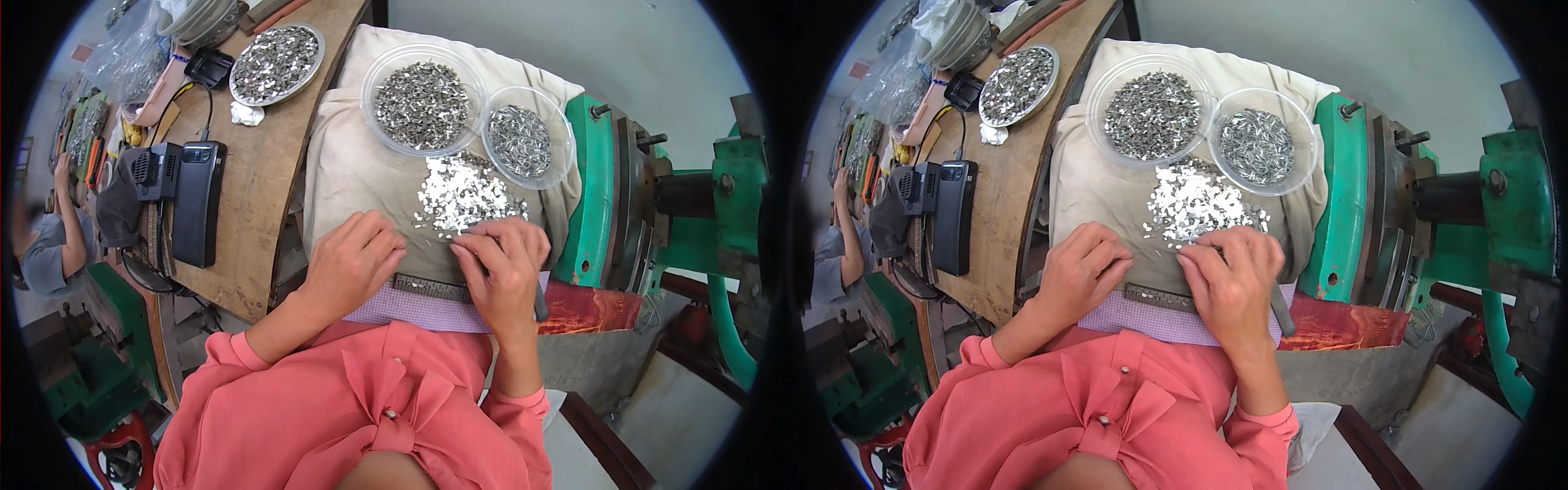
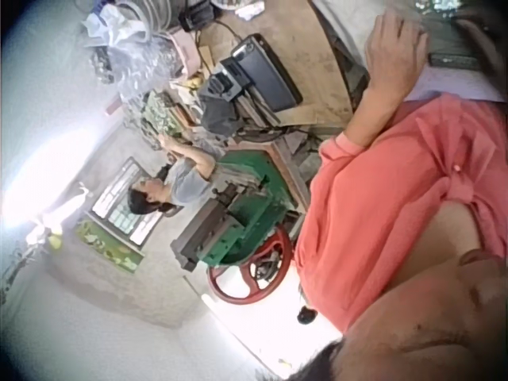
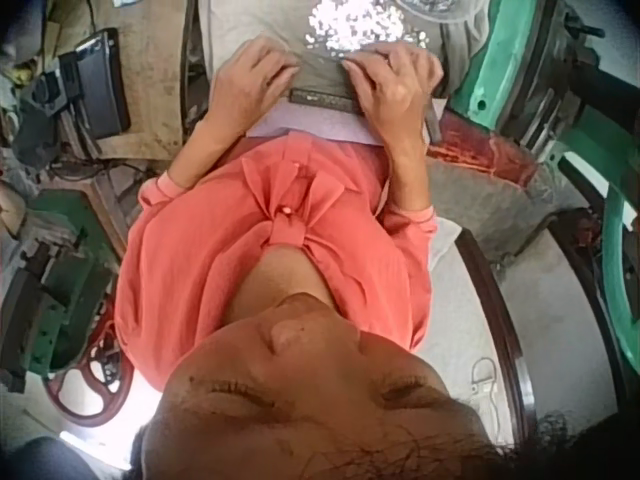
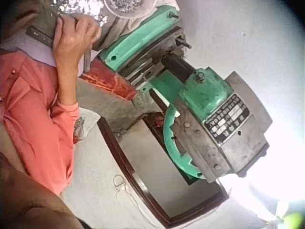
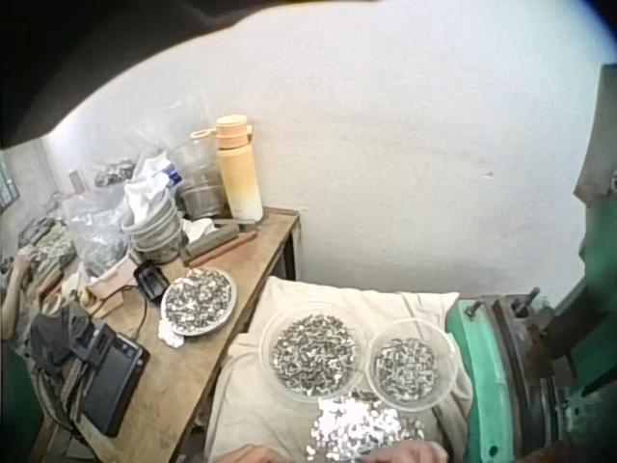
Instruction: Manually inserting metal rivets into holes on a fabric strip and then using a machine to secure them.
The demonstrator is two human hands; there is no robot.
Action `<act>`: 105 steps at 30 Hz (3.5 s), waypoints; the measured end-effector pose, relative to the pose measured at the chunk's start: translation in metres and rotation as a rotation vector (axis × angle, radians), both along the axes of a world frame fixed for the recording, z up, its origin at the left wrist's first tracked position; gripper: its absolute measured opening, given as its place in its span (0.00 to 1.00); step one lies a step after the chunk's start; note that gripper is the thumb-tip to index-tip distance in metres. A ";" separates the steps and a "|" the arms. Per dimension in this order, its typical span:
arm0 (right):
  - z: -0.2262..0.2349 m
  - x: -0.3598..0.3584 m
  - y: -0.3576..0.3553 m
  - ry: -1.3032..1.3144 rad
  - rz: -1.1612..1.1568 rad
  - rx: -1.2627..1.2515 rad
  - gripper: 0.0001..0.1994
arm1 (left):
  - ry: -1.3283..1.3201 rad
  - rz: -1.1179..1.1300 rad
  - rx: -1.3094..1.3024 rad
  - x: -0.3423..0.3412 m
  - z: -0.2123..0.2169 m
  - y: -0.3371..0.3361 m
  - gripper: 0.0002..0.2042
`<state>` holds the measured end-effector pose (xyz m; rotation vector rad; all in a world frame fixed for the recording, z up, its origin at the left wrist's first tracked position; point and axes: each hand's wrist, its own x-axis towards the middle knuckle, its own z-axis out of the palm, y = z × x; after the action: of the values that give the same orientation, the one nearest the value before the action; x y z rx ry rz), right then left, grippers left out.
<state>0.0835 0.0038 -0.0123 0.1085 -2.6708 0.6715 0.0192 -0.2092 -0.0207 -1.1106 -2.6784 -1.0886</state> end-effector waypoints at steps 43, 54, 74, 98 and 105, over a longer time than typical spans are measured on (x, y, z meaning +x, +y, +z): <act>0.007 -0.007 -0.001 -0.093 0.025 0.087 0.08 | -0.074 -0.222 -0.011 0.020 -0.007 -0.006 0.15; 0.010 -0.007 -0.004 -0.110 0.029 0.081 0.07 | -0.111 -0.228 0.015 0.018 -0.007 0.002 0.10; 0.003 0.042 -0.004 -0.136 0.015 -0.160 0.08 | -0.063 -0.236 0.054 0.019 -0.011 0.008 0.12; 0.009 0.041 -0.004 -0.091 0.026 0.028 0.08 | 0.058 -0.276 0.082 0.020 -0.012 0.019 0.06; 0.005 0.017 0.003 -0.042 -0.031 0.061 0.07 | 0.139 -0.121 0.052 0.002 -0.004 0.011 0.09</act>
<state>0.1002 0.0068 -0.0074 0.0699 -2.7281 0.5892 0.0208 -0.1980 -0.0244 -1.3023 -2.4920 -1.0497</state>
